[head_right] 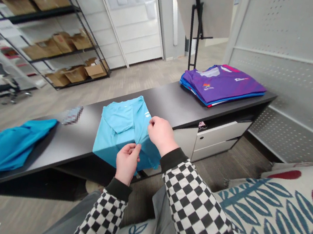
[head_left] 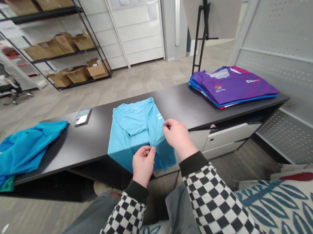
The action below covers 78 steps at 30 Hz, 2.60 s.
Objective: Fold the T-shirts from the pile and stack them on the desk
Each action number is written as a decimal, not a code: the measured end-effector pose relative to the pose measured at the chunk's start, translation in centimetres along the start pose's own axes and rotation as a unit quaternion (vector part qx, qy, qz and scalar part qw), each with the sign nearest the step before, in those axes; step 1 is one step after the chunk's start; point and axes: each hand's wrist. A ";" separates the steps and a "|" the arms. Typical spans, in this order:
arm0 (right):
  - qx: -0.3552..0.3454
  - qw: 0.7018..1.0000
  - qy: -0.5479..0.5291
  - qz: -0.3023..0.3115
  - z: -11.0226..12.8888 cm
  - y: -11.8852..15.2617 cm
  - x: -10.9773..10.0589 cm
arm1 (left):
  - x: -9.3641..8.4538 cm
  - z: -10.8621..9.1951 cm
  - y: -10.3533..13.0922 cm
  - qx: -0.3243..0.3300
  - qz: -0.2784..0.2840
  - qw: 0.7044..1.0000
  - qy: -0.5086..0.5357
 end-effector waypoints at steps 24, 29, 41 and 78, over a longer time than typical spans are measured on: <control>-0.015 1.000 0.015 0.002 -0.1 0.1 0.1 | -0.2 4.7 -0.5 0.127 0.110 0.968 -0.185; -0.018 1.000 0.014 0.000 0.0 0.1 0.0 | -0.2 5.9 -0.1 0.110 0.056 0.978 -0.170; -0.017 1.000 0.012 0.011 0.1 0.1 -0.1 | 0.2 5.7 1.8 0.221 0.020 0.947 -0.232; 0.125 0.961 -0.245 0.013 -7.1 3.2 -3.2 | -12.3 10.2 -1.1 0.032 -0.129 0.986 -0.100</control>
Point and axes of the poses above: each hand's wrist, its own y-axis away from the middle knuckle, its own x-axis out of the palm, z = x × y, and after that the axes turned 15 degrees about -z, right-handed
